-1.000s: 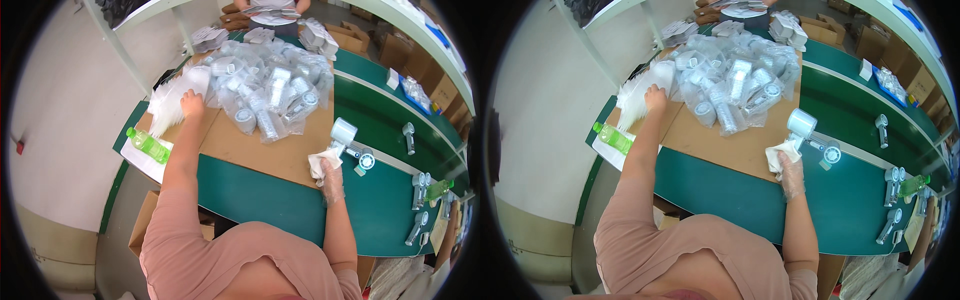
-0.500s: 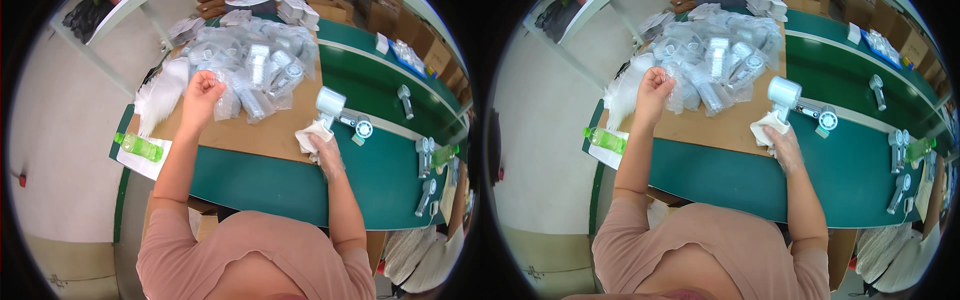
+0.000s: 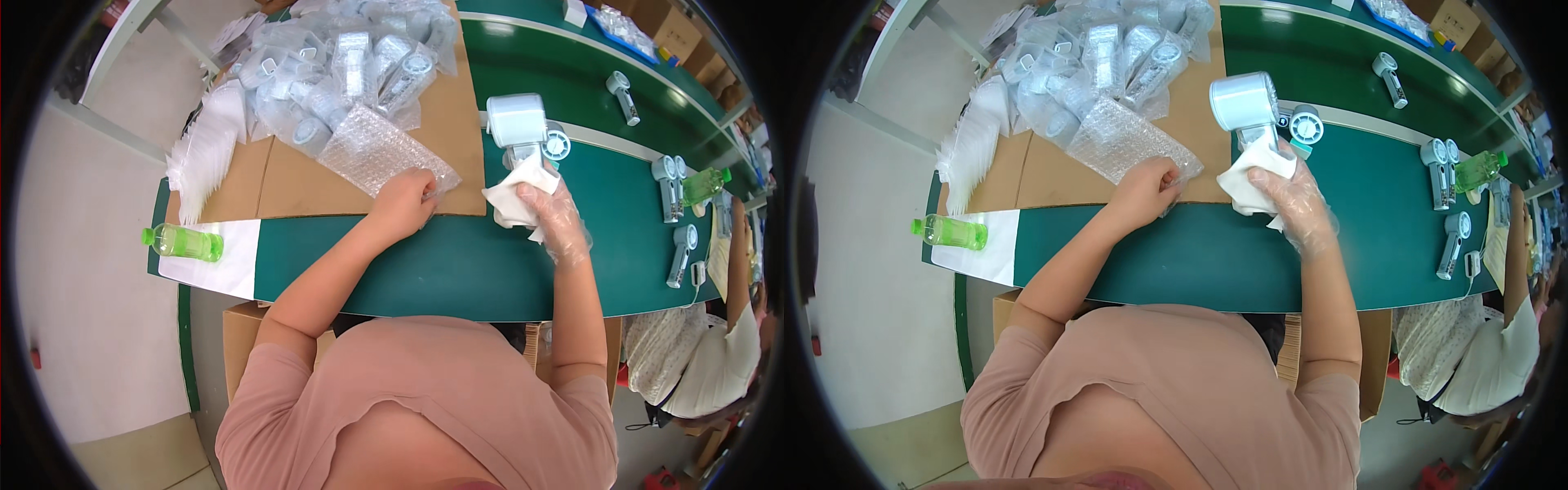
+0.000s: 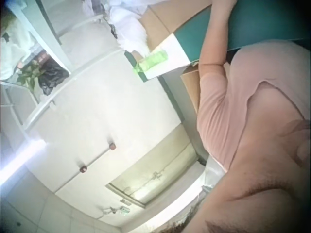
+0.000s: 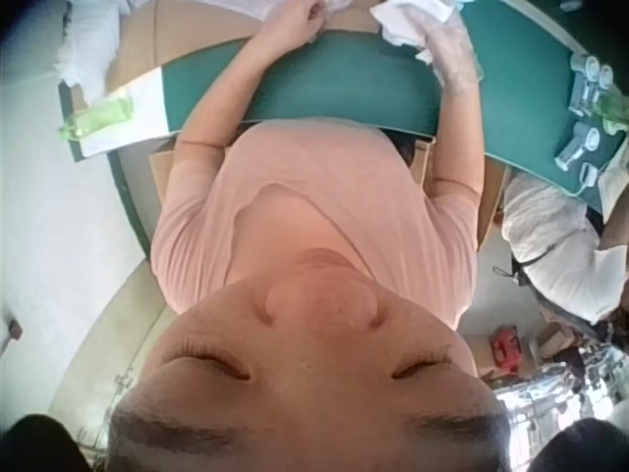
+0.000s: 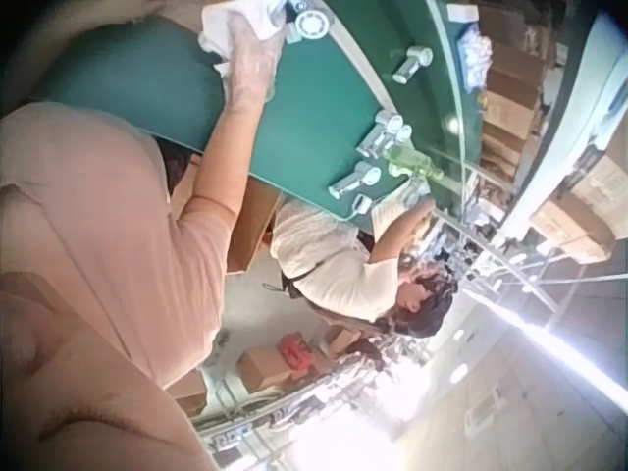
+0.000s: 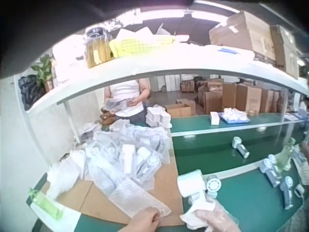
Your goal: The person wipes the surface of small, light-blue handheld electronic devices with a white cloth. They handle the items one at a time, picking them up from a pile of bubble-wrapped units on a green workbench, cleaning them, and placing them back down. The process is repetitive and involves multiple identical units.
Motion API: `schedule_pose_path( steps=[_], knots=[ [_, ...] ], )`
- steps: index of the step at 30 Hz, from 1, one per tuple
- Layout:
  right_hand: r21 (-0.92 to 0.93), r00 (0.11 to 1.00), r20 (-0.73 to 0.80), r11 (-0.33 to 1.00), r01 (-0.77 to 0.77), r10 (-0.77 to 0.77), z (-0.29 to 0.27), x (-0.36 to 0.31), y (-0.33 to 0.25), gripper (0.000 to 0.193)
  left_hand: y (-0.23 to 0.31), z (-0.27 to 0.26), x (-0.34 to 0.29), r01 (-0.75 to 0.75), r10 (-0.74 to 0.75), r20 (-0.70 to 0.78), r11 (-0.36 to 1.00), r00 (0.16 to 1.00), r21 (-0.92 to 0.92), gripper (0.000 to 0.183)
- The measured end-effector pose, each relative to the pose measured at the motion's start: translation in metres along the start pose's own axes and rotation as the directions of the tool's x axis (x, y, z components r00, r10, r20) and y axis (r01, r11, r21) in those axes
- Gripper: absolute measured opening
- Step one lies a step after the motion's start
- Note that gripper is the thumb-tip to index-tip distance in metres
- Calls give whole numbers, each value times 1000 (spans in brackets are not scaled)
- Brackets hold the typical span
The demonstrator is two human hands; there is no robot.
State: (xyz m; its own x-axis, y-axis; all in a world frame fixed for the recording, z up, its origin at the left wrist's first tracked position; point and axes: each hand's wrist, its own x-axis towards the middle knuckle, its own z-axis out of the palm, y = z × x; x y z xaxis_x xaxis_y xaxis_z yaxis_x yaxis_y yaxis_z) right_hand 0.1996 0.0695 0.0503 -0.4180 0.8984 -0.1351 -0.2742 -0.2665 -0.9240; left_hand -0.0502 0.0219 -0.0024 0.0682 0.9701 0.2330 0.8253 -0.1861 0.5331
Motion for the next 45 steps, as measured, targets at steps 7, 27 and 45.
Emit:
schedule_pose_path(
  steps=[7, 27, 45],
  knots=[
    [-34, 983, 84, 986, -161, 163, -9, -7, 32, 80, -10, -1, 22, 221, -190, 169, 957, 967, -186, 17],
    [-236, 878, 145, 877, -417, 457, 22, 10, 39, 47, 52, -9, 34, -209, 218, 7, 926, 976, 313, 6],
    [104, 937, 231, 951, -290, 261, 28, -8, 59, 43, 3, -4, 20, -208, 39, -385, 889, 922, -408, 21]
  ],
)
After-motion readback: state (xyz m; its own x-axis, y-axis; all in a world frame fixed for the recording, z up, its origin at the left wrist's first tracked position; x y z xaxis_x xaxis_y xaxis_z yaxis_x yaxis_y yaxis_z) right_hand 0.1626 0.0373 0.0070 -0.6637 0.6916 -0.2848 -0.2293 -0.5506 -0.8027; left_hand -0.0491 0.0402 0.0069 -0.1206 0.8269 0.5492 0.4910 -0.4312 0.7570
